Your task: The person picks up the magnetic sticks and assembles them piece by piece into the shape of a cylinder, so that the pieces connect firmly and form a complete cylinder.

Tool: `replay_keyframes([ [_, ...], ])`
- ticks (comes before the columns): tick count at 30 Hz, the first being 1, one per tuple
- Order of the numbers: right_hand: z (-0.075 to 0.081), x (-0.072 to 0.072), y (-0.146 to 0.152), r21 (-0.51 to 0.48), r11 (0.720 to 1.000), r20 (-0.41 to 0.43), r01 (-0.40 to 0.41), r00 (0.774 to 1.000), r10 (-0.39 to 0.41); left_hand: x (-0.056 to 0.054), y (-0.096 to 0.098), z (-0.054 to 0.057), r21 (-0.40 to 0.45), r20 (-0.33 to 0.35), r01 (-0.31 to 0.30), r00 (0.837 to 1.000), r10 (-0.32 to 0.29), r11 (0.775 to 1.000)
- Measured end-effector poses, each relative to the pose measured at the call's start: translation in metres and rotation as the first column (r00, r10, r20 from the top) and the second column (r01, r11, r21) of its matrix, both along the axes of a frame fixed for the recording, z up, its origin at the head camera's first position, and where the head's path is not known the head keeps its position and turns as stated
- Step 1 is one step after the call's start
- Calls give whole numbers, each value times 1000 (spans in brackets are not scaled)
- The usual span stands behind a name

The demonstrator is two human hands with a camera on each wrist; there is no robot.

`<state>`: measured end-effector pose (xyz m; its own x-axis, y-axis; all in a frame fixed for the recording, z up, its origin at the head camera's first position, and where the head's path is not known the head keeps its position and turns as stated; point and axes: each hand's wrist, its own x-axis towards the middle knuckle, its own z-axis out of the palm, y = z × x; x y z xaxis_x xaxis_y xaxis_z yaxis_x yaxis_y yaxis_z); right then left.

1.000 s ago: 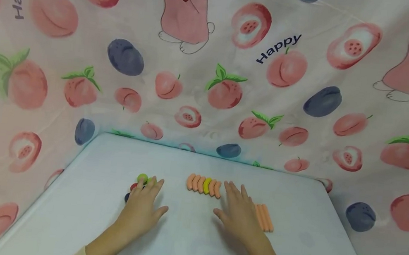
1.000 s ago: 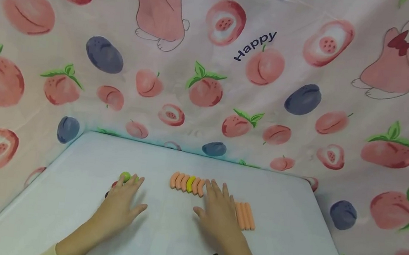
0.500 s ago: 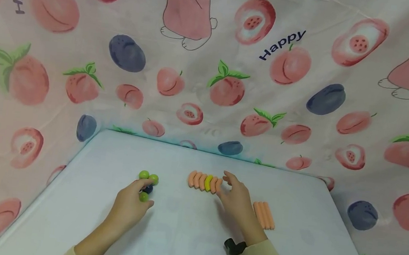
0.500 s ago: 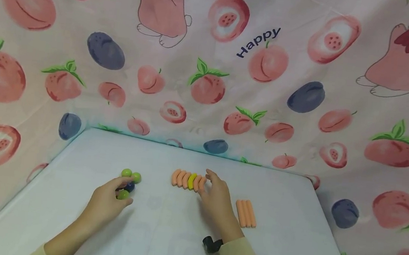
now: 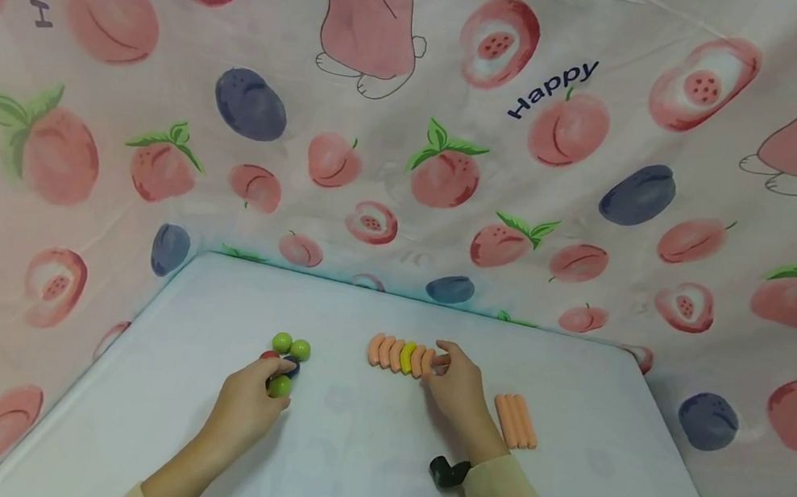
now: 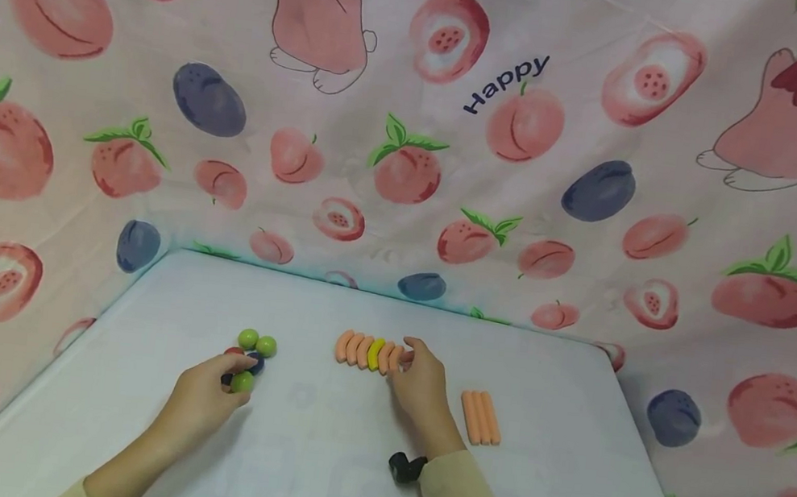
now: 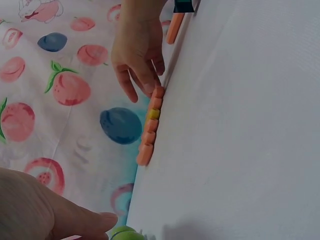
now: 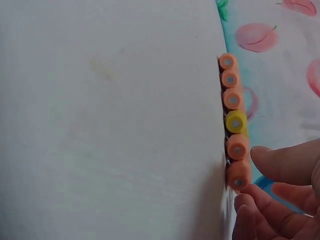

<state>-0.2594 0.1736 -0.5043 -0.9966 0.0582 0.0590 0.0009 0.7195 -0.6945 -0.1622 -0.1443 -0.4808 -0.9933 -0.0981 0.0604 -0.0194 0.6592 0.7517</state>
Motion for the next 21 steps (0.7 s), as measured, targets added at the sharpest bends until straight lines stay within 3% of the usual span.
replay_keyframes([
  [11,-11,-12,1,62,997,41,39,998,-41,-1,6,-12,50,71,57,996,-61,997],
  [21,-5,-11,5,111,993,44,36,998,-41,-3,15,-17,73,84,110,990,-116,991],
])
